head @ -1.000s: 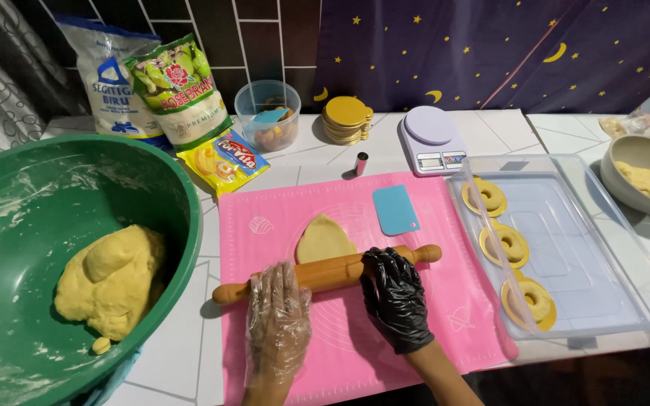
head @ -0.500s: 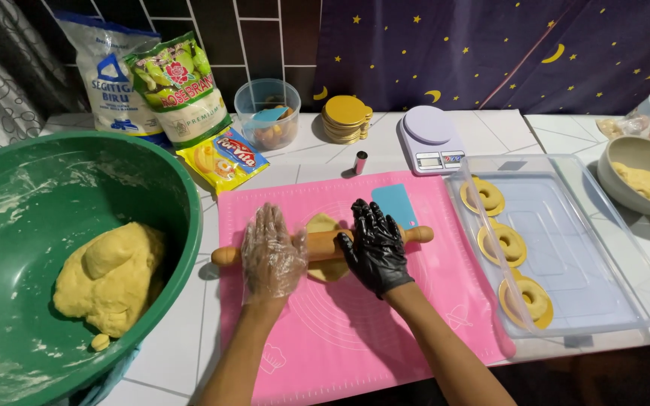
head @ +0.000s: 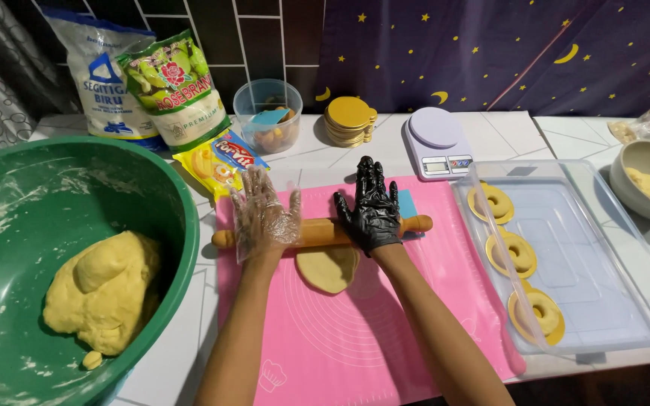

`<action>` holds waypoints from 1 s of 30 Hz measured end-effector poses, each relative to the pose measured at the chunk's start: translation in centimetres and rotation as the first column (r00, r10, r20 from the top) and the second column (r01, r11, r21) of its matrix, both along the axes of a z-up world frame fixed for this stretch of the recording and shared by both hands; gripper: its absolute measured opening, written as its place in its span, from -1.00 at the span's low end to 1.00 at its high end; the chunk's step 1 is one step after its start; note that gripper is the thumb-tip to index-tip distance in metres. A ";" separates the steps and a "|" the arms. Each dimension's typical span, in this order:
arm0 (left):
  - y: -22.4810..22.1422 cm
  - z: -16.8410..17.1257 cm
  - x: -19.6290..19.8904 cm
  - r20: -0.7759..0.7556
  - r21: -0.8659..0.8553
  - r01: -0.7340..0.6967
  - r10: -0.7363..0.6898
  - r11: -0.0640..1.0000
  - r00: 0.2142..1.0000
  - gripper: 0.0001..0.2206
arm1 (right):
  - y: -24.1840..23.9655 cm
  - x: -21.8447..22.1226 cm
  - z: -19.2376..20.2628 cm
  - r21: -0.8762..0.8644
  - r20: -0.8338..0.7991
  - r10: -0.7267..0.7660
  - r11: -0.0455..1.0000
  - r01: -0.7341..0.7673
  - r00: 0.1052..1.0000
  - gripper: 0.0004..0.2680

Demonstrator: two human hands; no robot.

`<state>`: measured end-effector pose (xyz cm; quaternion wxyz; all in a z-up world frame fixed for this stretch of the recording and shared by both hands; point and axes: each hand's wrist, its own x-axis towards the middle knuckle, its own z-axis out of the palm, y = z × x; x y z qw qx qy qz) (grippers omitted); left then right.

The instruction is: Rolling out dough and cutting it into donut shapes using a manual cutter

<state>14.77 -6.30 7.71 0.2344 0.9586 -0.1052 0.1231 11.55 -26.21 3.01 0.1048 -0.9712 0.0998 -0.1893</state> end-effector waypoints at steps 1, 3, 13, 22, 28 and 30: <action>-0.2 -0.5 0.6 -0.001 0.001 0.000 0.000 1.000 1.000 -0.22 | -0.1 0.5 0.1 0.001 -0.001 0.000 1.000 0.000 1.000 -0.42; -0.7 -1.6 1.8 0.092 0.044 -0.053 0.049 0.998 0.995 -0.25 | -0.3 1.4 0.1 0.036 -0.070 -0.022 0.999 0.024 0.997 -0.42; -1.8 -3.6 6.3 0.108 -0.015 -0.103 0.104 0.995 0.989 -0.23 | -1.5 5.4 0.3 0.059 -0.188 -0.034 0.997 0.046 0.982 -0.36; -2.4 -6.3 9.9 0.062 -0.052 -0.129 0.132 0.990 0.989 -0.23 | -2.4 7.3 -0.4 0.123 -0.163 -0.053 0.990 0.074 0.985 -0.38; -2.5 -7.2 10.0 0.019 -0.112 -0.156 0.159 0.981 0.987 -0.21 | -1.8 6.3 0.3 0.117 -0.101 -0.084 0.989 0.096 0.991 -0.39; -2.4 -6.5 9.2 0.026 -0.091 -0.123 0.126 0.988 0.992 -0.22 | -1.8 5.9 0.2 0.109 -0.100 -0.076 0.990 0.087 0.992 -0.38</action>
